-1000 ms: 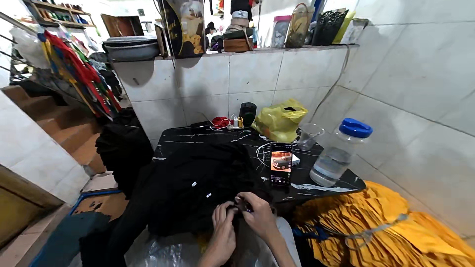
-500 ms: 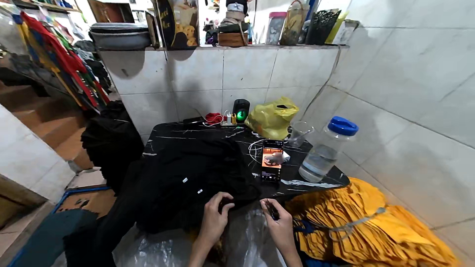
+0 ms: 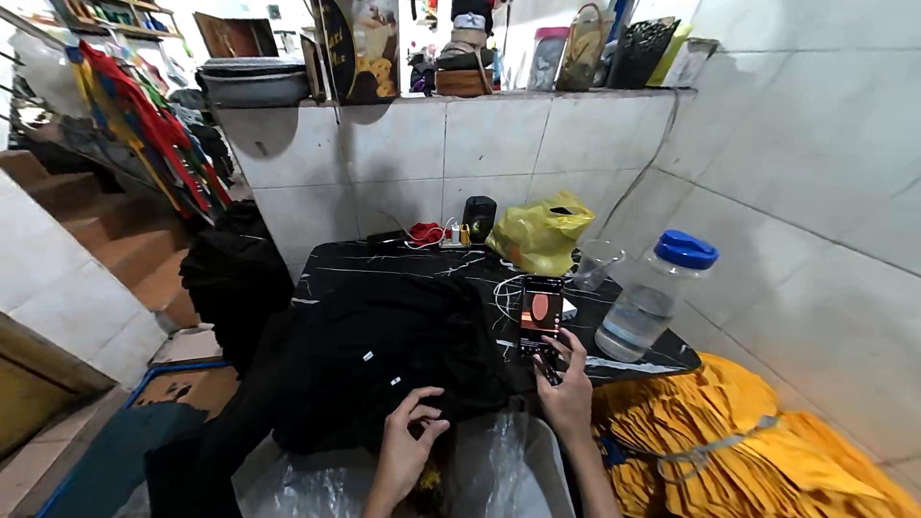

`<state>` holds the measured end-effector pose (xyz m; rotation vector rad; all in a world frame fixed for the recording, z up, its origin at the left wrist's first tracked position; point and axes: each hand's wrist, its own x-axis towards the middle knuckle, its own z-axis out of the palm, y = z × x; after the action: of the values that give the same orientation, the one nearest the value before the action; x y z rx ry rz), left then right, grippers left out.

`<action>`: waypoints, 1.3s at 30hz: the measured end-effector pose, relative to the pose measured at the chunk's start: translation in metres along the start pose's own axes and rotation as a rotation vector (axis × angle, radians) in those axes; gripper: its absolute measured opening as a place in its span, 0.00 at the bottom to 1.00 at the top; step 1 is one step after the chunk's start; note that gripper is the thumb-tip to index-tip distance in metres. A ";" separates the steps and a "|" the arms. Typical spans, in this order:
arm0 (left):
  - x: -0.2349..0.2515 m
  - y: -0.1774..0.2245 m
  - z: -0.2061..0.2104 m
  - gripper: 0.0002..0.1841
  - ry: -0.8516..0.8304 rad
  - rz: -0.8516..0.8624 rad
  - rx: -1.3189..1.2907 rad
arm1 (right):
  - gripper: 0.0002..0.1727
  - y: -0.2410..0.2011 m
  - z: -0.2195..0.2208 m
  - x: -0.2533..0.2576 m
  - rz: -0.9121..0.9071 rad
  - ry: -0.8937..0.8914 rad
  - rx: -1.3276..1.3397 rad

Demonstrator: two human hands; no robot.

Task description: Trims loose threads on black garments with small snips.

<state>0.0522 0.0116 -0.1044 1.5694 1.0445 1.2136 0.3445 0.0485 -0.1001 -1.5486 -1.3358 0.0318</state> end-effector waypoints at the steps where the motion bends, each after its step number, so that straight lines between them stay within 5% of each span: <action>1: -0.001 0.002 0.002 0.23 -0.010 0.013 -0.070 | 0.44 0.000 0.000 0.001 -0.001 0.004 -0.002; 6: 0.003 0.008 0.004 0.20 -0.083 0.077 -0.213 | 0.39 -0.010 -0.004 -0.008 -0.014 0.001 0.061; 9: 0.007 0.013 0.006 0.20 -0.035 0.094 -0.246 | 0.13 -0.035 -0.004 -0.034 -0.077 -0.004 0.177; 11: 0.009 0.016 0.007 0.18 -0.007 0.051 -0.284 | 0.18 -0.053 0.004 -0.057 -0.061 -0.063 0.274; 15: 0.011 0.018 0.006 0.17 0.006 0.005 -0.313 | 0.25 -0.083 0.007 -0.084 0.261 -0.422 0.523; 18: 0.008 0.019 0.005 0.16 -0.022 0.003 -0.292 | 0.25 -0.090 0.013 -0.086 0.335 -0.495 0.496; 25: 0.002 0.019 0.011 0.24 -0.081 0.099 -0.152 | 0.11 -0.095 0.021 -0.093 0.205 -0.426 0.460; 30: 0.005 0.010 0.021 0.07 0.020 0.300 0.259 | 0.07 -0.101 0.018 -0.107 0.078 -0.366 0.389; 34: 0.010 0.005 0.021 0.03 0.119 0.375 0.249 | 0.11 -0.091 0.011 -0.100 0.018 -0.377 0.316; 39: 0.014 0.010 0.013 0.02 0.099 0.212 0.041 | 0.26 -0.078 0.004 -0.089 -0.117 -0.349 0.096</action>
<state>0.0683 0.0201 -0.0930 1.6999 0.9901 1.4338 0.2535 -0.0271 -0.0986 -1.4243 -1.6703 0.3005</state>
